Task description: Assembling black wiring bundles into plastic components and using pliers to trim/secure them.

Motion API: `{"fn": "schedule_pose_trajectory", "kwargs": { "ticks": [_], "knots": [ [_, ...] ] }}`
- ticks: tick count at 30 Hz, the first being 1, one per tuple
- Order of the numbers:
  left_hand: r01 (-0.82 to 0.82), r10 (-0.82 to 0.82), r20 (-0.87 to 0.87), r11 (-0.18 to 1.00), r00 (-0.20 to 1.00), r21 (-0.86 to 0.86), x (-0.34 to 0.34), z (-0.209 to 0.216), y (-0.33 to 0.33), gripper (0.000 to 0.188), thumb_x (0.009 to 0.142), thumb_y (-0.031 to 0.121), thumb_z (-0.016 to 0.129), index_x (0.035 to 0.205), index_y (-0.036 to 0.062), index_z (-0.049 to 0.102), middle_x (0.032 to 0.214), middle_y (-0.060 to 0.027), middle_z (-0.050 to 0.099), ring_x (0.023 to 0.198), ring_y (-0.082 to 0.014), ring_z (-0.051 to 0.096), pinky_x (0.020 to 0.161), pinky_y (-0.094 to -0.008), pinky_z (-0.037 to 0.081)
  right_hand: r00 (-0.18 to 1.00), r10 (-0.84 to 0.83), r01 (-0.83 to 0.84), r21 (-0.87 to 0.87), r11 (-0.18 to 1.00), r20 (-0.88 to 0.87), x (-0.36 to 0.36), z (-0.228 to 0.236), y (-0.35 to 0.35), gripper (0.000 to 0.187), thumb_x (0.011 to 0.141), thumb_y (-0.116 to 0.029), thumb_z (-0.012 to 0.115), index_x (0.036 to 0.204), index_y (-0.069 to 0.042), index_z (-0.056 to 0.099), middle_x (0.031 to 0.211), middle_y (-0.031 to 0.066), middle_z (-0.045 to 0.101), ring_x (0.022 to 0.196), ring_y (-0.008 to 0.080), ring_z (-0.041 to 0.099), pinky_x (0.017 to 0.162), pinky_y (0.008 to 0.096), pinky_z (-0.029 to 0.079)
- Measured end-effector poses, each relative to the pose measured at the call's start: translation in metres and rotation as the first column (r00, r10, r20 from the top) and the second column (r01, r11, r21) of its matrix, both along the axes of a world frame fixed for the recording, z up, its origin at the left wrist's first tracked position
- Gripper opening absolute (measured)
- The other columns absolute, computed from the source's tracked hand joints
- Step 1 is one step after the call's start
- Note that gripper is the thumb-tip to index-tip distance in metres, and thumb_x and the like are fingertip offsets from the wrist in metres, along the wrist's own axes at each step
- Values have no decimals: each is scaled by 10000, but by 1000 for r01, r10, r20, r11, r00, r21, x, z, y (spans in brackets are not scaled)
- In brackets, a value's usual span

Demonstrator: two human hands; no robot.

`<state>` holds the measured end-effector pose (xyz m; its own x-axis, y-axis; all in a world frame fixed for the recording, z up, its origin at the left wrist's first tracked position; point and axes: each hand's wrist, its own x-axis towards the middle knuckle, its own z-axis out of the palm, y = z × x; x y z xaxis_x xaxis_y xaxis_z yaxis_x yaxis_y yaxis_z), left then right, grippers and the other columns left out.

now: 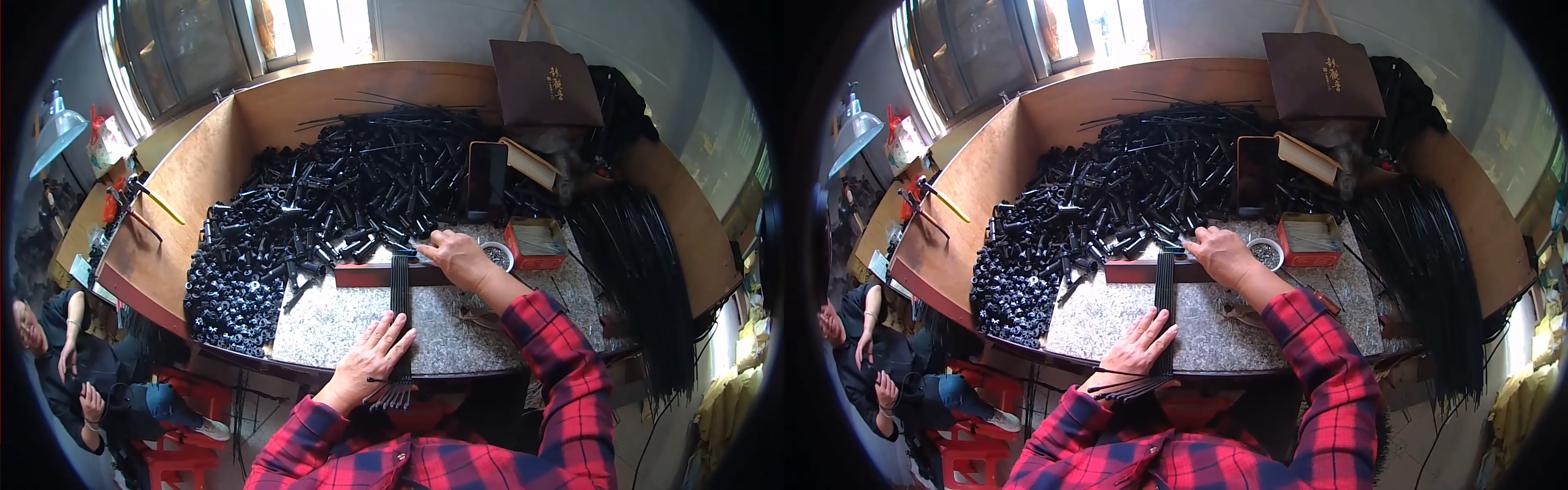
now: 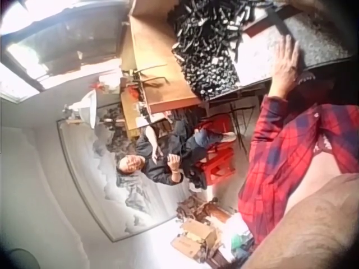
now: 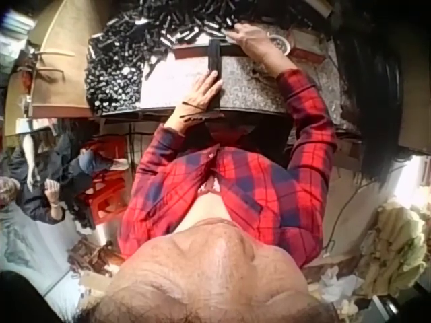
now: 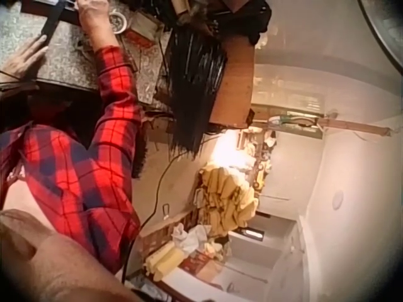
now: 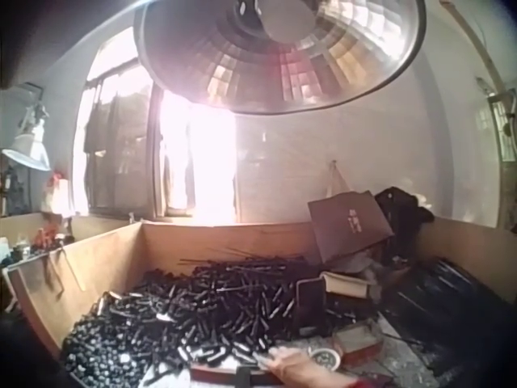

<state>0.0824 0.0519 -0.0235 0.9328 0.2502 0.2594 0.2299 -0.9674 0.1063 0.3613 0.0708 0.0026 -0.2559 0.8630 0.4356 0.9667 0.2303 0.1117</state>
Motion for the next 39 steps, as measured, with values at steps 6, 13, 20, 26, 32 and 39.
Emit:
{"fn": "schedule_pose_trajectory", "kwargs": {
  "ticks": [6, 13, 20, 26, 32, 39],
  "knots": [
    [-4, 4, -3, 1000, 1000, -14, -1, 2, -1, 528, 867, 129, 440, 1391, 92, 378, 1475, -172, 299, 1360, -354, 301, 1097, -438, 287, 1000, -14, 13, -29, 1000, -25, -1, -1, 2, 248, 840, -150, 533, 1049, -150, 668, 892, 74, 572, 840, 229, 607, 711, 332, 524],
    [-1, 1, -9, 1000, 1000, -14, -1, 1, 0, 539, 865, 123, 440, 1397, 85, 367, 1472, -182, 299, 1361, -360, 297, 1097, -444, 284, 999, -12, 9, -59, 998, -49, -3, 3, 1, 262, 837, -128, 526, 1061, -144, 662, 903, 80, 568, 855, 235, 607, 723, 340, 526],
    [-2, 1, -13, 1000, 1000, -26, -2, 2, 0, 545, 862, 109, 436, 1401, 77, 360, 1475, -183, 293, 1367, -358, 285, 1103, -441, 274, 997, -8, -2, -124, 992, -77, -4, 3, 4, 285, 837, -105, 521, 1089, -146, 646, 924, 91, 561, 886, 250, 596, 742, 353, 521],
    [0, -1, -14, 999, 1000, -50, -3, 5, 0, 558, 857, 116, 443, 1405, 72, 352, 1481, -183, 282, 1375, -356, 270, 1108, -440, 260, 997, 12, -20, -101, 995, -77, -8, 6, 6, 261, 840, -154, 544, 1078, -147, 650, 915, 89, 557, 886, 248, 588, 751, 348, 516],
    [3, -4, -18, 998, 1000, -55, -1, 3, -1, 577, 843, 115, 455, 1408, 67, 345, 1484, -183, 278, 1381, -355, 256, 1111, -439, 252, 997, 39, -44, -80, 996, -62, -10, 8, 10, 262, 835, -148, 542, 1074, -126, 647, 917, 93, 552, 915, 242, 575, 788, 338, 503],
    [7, -8, -25, 998, 1000, -66, -2, 5, 0, 681, 775, 172, 562, 1409, 61, 340, 1484, -193, 273, 1381, -357, 256, 1110, -442, 254, 938, 122, -144, -43, 989, -324, -9, 7, 6, 281, 797, -27, 530, 1053, -53, 642, 998, 121, 573, 991, 285, 571, 833, 357, 493]
  ]
}}
